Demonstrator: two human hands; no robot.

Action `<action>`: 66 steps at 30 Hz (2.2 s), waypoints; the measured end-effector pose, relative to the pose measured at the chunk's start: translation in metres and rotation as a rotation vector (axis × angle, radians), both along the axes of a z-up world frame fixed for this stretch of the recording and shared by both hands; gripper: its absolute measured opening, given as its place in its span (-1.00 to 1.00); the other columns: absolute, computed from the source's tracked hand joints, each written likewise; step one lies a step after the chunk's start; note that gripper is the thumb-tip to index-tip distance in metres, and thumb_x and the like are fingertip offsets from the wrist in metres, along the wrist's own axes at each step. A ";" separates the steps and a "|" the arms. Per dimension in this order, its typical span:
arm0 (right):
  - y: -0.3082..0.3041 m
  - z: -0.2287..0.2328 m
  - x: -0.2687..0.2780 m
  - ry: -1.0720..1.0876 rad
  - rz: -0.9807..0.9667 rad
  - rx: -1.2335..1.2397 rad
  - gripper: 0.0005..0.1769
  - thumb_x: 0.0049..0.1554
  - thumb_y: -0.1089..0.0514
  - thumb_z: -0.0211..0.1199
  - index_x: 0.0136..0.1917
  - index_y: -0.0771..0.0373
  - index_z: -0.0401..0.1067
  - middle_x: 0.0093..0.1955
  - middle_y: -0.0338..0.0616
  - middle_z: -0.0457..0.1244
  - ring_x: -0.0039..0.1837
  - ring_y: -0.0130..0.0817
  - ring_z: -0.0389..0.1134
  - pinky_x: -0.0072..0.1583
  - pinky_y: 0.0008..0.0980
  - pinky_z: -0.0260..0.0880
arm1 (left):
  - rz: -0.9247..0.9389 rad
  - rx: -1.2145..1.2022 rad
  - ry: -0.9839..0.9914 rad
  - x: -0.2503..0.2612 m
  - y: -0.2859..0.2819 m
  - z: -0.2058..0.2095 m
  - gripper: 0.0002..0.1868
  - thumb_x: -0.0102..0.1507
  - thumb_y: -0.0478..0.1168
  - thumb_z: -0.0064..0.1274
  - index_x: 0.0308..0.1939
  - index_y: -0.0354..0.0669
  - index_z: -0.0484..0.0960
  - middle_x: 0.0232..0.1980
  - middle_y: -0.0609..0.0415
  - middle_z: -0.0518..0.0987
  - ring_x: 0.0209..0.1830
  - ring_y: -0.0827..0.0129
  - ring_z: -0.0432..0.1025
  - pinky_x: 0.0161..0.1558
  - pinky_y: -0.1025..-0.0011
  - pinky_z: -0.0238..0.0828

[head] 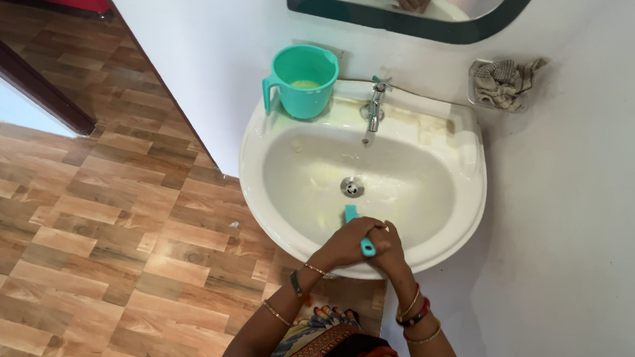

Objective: The person scrubs a white bathroom sink using a teal scrub brush and a green cleaning solution from a teal pitcher. They repeatedly pour the solution into the sink and scrub the basin, faucet, and surrounding areas. The person also rinses the brush under running water from the tap.

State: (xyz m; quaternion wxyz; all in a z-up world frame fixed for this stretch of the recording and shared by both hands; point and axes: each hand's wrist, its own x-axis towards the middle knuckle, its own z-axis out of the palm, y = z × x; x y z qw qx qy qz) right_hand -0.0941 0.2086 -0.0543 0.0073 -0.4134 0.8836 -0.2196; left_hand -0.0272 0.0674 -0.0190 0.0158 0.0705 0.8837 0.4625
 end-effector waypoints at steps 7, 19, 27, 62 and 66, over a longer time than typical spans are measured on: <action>0.010 0.038 0.044 -0.191 -0.111 -0.033 -0.78 -0.04 0.08 0.34 -0.08 0.09 0.61 -0.22 -0.09 0.42 -0.13 -0.11 0.46 0.09 -0.07 0.43 | -0.151 -0.211 0.044 0.030 -0.051 -0.030 0.21 0.04 0.46 0.18 0.57 -0.16 0.16 0.58 -0.31 0.10 0.62 -0.18 -0.09 0.50 0.03 -0.11; -0.012 0.001 -0.001 -0.165 -0.173 0.072 -0.72 0.13 -0.10 0.33 -0.09 0.12 0.64 -0.18 -0.06 0.44 -0.15 -0.06 0.46 -0.04 -0.19 0.46 | -0.074 -0.388 0.041 0.046 -0.036 -0.020 0.00 0.15 0.60 -0.16 0.13 -0.28 0.60 0.12 -0.14 0.61 0.17 0.06 0.46 0.19 0.13 0.35; 0.055 0.031 -0.028 -0.215 -0.242 0.197 -0.84 0.06 -0.01 0.33 -0.08 -0.08 0.65 -0.10 -0.32 0.49 -0.12 -0.31 0.50 0.03 -0.30 0.48 | -0.119 -0.386 0.063 0.049 -0.037 -0.006 -0.16 0.26 0.48 -0.17 0.07 -0.23 0.66 -0.11 -0.14 0.67 -0.02 0.04 0.54 0.15 0.14 0.36; -0.044 0.039 0.035 -0.225 -0.513 0.165 -0.47 0.16 -0.28 0.29 0.11 0.18 0.60 0.01 -0.01 0.46 -0.01 -0.10 0.49 0.08 -0.18 0.48 | 0.597 0.106 0.634 0.061 -0.121 -0.008 -0.60 0.50 -0.08 -0.25 0.27 -0.25 0.46 0.35 -0.08 0.50 0.57 -0.08 0.18 0.53 -0.03 0.03; -0.040 0.039 0.032 -0.434 -0.144 -0.104 -0.58 0.05 -0.14 0.30 0.10 0.08 0.61 -0.02 -0.08 0.49 -0.06 -0.19 0.51 0.05 -0.23 0.48 | 0.583 0.084 0.655 0.062 -0.122 -0.008 -0.59 0.50 -0.07 -0.27 0.27 -0.27 0.46 0.33 -0.08 0.50 0.56 -0.07 0.18 0.54 -0.04 -0.01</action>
